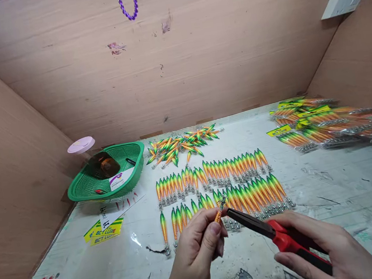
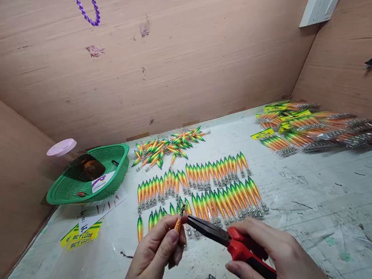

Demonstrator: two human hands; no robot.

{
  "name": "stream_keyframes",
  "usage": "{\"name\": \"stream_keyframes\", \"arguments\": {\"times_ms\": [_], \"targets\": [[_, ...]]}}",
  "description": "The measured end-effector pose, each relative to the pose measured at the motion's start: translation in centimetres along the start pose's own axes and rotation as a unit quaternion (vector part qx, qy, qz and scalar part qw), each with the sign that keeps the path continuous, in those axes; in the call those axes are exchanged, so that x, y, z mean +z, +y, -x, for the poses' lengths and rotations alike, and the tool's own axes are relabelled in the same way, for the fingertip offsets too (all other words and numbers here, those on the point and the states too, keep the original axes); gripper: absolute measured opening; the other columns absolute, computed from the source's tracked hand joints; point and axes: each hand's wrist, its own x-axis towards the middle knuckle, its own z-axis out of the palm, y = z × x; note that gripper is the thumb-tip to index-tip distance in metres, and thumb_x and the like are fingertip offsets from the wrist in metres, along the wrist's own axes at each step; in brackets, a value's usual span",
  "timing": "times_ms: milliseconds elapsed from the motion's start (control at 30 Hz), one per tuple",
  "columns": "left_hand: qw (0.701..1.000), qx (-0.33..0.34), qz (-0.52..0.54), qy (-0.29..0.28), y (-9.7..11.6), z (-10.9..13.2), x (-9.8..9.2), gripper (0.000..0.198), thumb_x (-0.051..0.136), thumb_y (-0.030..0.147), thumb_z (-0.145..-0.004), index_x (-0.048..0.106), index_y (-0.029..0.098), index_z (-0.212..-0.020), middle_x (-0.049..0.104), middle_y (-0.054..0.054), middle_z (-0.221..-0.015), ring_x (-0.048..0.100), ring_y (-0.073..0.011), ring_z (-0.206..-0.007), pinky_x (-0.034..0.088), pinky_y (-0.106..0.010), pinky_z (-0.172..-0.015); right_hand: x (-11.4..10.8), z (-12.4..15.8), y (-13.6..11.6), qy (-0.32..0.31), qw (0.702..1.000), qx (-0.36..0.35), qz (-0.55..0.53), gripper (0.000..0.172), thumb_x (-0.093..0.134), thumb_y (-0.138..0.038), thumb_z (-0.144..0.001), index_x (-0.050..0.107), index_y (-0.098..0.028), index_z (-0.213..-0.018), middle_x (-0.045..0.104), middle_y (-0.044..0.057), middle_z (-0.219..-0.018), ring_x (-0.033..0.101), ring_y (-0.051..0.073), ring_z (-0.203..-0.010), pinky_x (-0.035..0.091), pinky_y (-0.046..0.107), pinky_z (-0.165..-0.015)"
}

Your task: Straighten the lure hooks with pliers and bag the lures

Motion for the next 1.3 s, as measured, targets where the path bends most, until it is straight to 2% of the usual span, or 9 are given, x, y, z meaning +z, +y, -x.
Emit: {"name": "stream_keyframes", "arguments": {"times_ms": [267,567,700,867,1000,1133,1200,1267,1300], "targets": [[0.977,0.12,-0.177,0.019,-0.1,0.2,-0.6,0.028,0.044,0.033,-0.1,0.063,0.019,-0.084,0.052,-0.003,-0.078,0.047,-0.0128,-0.065,0.038,-0.025,-0.06,-0.3,-0.7,-0.4,-0.03,0.997,-0.055,0.048,0.018,0.063,-0.041,-0.087,0.064,-0.023,-0.085,0.07,0.002,-0.075,0.068,0.015,-0.063,0.056,0.018,-0.056],[0.956,0.168,-0.242,0.022,-0.5,0.5,-0.9,0.023,0.042,0.024,-0.1,0.062,0.02,-0.089,0.055,-0.006,-0.082,0.052,-0.0165,-0.072,0.041,-0.027,-0.062,-0.2,-0.6,-1.2,-0.03,0.999,-0.012,0.007,0.023,0.061,-0.047,-0.087,0.064,-0.024,-0.082,0.067,-0.001,-0.069,0.064,0.013,-0.059,0.052,0.019,-0.056],[0.951,0.193,-0.241,0.014,-0.6,0.4,-0.9,0.021,0.042,0.021,-0.099,0.061,0.02,-0.09,0.054,-0.006,-0.077,0.053,-0.0174,-0.072,0.042,-0.027,-0.063,-0.2,-0.5,-0.3,-0.052,0.997,-0.046,0.025,0.019,0.061,-0.043,-0.088,0.065,-0.025,-0.085,0.068,-0.001,-0.068,0.065,0.014,-0.058,0.052,0.019,-0.053],[0.963,0.165,-0.213,0.007,-0.8,0.3,-0.7,0.026,0.042,0.027,-0.1,0.062,0.019,-0.084,0.053,-0.005,-0.076,0.051,-0.017,-0.073,0.041,-0.027,-0.064,-0.4,-0.5,0.2,-0.048,0.994,-0.084,0.054,0.02,0.061,-0.045,-0.089,0.068,-0.027,-0.085,0.071,0.0,-0.071,0.071,0.019,-0.068,0.054,0.02,-0.054],[0.987,0.088,-0.134,-0.004,-0.3,0.2,-0.5,0.031,0.045,0.038,-0.1,0.067,0.018,-0.091,0.051,-0.002,-0.073,0.046,-0.014,-0.064,0.039,-0.027,-0.061,-0.3,-0.6,-0.1,-0.04,0.997,-0.055,0.043,0.026,0.059,-0.049,-0.089,0.069,-0.026,-0.081,0.073,0.001,-0.074,0.07,0.018,-0.066,0.053,0.02,-0.053],[0.979,0.116,-0.14,0.096,1.4,-0.1,-4.2,0.03,0.052,0.043,-0.096,0.069,0.022,-0.107,0.063,-0.005,-0.086,0.055,-0.0178,-0.077,0.045,-0.03,-0.073,-0.9,-1.3,2.3,-0.038,0.997,-0.042,0.056,0.026,0.059,-0.05,-0.089,0.066,-0.025,-0.087,0.07,0.0,-0.074,0.067,0.017,-0.062,0.052,0.022,-0.053],[0.933,0.194,-0.267,0.145,1.9,-0.2,-8.0,0.024,0.056,0.04,-0.094,0.074,0.026,-0.1,0.069,-0.007,-0.098,0.057,-0.0234,-0.097,0.042,-0.037,-0.091,-1.6,-1.7,5.1,0.052,0.99,-0.055,0.116,0.029,0.062,-0.053,-0.085,0.064,-0.025,-0.091,0.069,0.002,-0.077,0.066,0.019,-0.064,0.051,0.027,-0.056],[0.858,0.23,-0.438,0.139,1.7,-0.1,-12.1,0.02,0.06,0.039,-0.092,0.078,0.031,-0.091,0.073,-0.007,-0.101,0.049,-0.0296,-0.117,0.029,-0.046,-0.104,-2.5,-1.8,8.8,0.183,0.967,-0.032,0.174,0.035,0.062,-0.058,-0.082,0.062,-0.025,-0.094,0.067,0.006,-0.086,0.064,0.023,-0.071,0.048,0.033,-0.063],[0.834,0.224,-0.492,0.114,1.3,0.0,-13.9,0.02,0.06,0.039,-0.092,0.079,0.033,-0.088,0.073,-0.007,-0.103,0.048,-0.0307,-0.119,0.027,-0.047,-0.105,-3.0,-1.8,10.8,0.21,0.963,0.003,0.168,0.033,0.062,-0.056,-0.083,0.061,-0.026,-0.097,0.066,0.006,-0.089,0.063,0.024,-0.074,0.046,0.034,-0.065]]}}
